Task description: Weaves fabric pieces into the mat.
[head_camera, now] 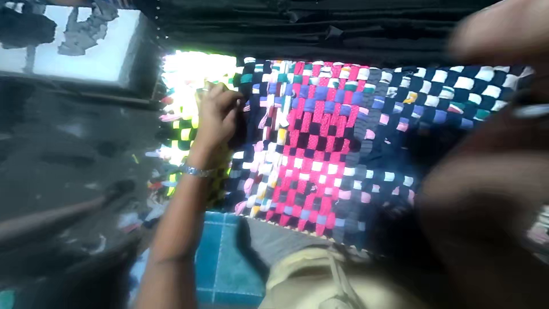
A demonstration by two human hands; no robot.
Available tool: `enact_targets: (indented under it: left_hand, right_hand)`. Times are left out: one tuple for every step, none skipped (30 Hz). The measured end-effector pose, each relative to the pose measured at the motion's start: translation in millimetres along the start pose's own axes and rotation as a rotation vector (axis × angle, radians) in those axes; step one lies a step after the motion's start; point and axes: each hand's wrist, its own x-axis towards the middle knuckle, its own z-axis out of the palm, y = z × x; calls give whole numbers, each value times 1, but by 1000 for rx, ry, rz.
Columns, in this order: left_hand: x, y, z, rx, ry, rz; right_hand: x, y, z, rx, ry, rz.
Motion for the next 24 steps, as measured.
enact_targets:
  left_hand:
    - [-1,0,-1,-20,8,-9]
    - [-2,0,-3,-52,21,-22]
    - [-3,-1,-5,-103,43,-39]
    - [-5,-3,-8,-173,82,-59]
    - [-8,-7,-10,-286,127,-90]
    - [-10,-12,-14,-436,174,-131]
    - [-12,-17,-19,-588,226,-181]
    - [-15,-20,-25,-714,280,-232]
    - [-20,-22,-32,-801,316,-272]
    - [-23,-25,-39,-840,350,-287]
    - [-25,-27,-45,-850,380,-274]
    - [-28,-28,-50,-855,413,-243]
    - [-30,-28,-53,-858,442,-207]
    - [-33,-27,-55,-862,463,-167]
    - [-35,-23,-54,-861,477,-129]
    - [-35,-18,-52,-833,482,-89]
    - [-34,-12,-49,-769,471,-51]
    - [-33,-6,-45,-646,437,-17]
    - [-31,0,-40,-464,383,6]
    - [-29,6,-35,-267,297,12]
    - [-25,14,-30,-88,183,-14]
    - [-20,20,-25,50,60,-54]
    - [-15,22,-18,142,-22,-81]
    - [-13,21,-11,197,-47,-84]
  right_hand:
    - [45,-11,39,11,-247,28]
    - [77,-13,77,-33,-508,58]
    - [92,-8,112,-123,-711,106]
    - [92,3,143,-256,-820,162]
    - [84,14,168,-406,-824,184]
    - [76,19,181,-515,-793,178]
    - [74,20,186,-566,-787,184]
    - [75,21,185,-563,-796,203]
    - [75,24,182,-540,-798,219]
    - [76,27,180,-519,-792,235]
    - [78,28,178,-502,-794,253]
    - [79,29,178,-500,-801,260]
    - [77,30,178,-508,-804,247]
    - [75,29,180,-522,-803,224]
    - [71,26,182,-545,-800,193]
    - [68,23,185,-576,-803,176]
    - [66,20,187,-611,-810,175]
    - [65,16,190,-642,-814,185]
    - [65,13,192,-665,-820,198]
    - [65,11,195,-681,-821,208]
    - [64,11,197,-690,-816,211]
    - [64,11,198,-694,-814,210]
    - [64,11,199,-697,-817,207]
    - [64,10,200,-692,-825,212]
